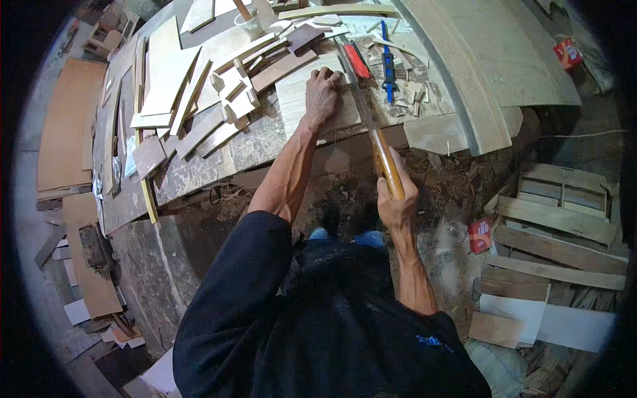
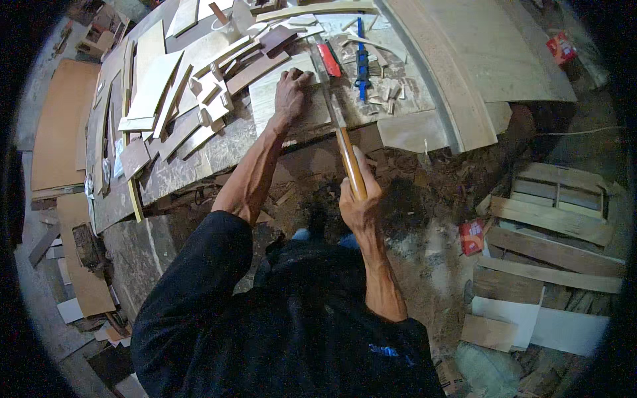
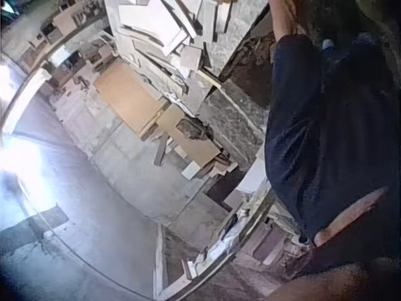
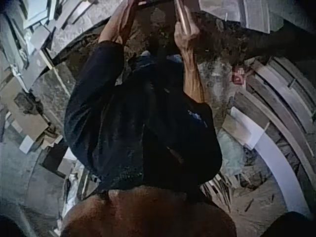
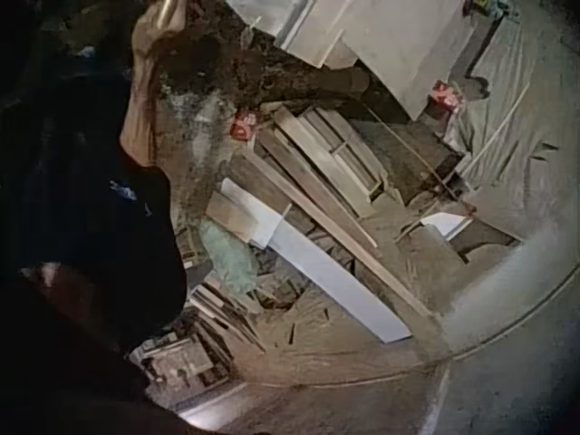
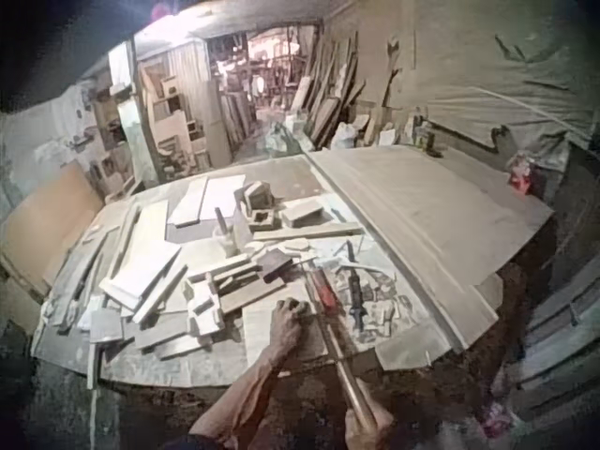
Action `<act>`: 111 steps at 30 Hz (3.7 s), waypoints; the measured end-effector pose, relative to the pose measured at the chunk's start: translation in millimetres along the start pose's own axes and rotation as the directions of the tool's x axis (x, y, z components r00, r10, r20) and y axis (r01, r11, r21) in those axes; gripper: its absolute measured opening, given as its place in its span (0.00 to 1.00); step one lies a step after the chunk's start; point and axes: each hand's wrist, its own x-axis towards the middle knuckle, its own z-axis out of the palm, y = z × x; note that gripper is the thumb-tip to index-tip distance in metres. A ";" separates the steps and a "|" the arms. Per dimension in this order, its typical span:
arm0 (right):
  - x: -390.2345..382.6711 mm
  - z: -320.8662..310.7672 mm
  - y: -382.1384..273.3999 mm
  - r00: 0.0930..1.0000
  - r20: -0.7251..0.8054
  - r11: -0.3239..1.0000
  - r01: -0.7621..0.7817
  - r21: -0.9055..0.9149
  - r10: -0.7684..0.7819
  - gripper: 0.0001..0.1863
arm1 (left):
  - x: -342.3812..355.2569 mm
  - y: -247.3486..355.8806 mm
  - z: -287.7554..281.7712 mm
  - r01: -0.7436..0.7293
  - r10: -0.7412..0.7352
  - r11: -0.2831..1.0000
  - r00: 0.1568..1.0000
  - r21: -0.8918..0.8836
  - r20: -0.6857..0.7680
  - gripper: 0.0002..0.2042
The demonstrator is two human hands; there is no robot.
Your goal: The person is using a hand saw to cut a small piece of wood on a workbench.
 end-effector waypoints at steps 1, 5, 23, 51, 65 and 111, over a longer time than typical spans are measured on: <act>-8.0 -4.8 0.0 1.000 -0.010 1.000 0.027 -0.010 -0.027 0.29 | 1.7 1.9 -0.7 -0.001 0.001 1.000 1.000 -0.007 0.003 0.18; -27.7 -15.8 -5.8 0.998 -0.027 0.998 -0.062 0.013 0.062 0.30 | 8.4 13.6 -7.9 0.017 -0.016 1.000 0.999 -0.017 0.036 0.17; 19.1 11.0 -2.6 0.995 -0.056 0.996 0.086 -0.005 -0.086 0.28 | 11.8 7.8 -13.3 -0.068 0.071 0.997 0.991 -0.028 0.110 0.16; 25.6 13.6 9.9 0.999 -0.030 0.997 -0.033 -0.066 0.031 0.30 | 15.2 -3.2 -18.5 -0.163 0.178 0.982 0.968 -0.095 0.179 0.17; 22.9 16.4 0.8 1.000 -0.013 0.999 -0.010 0.031 0.010 0.30 | 50.3 2.8 32.4 0.472 -0.465 0.875 0.881 0.108 -0.088 0.15; 18.9 17.6 5.1 0.999 -0.035 0.996 0.024 0.081 -0.021 0.30 | -6.1 24.4 -16.3 -0.044 0.045 0.999 0.997 -0.020 0.066 0.30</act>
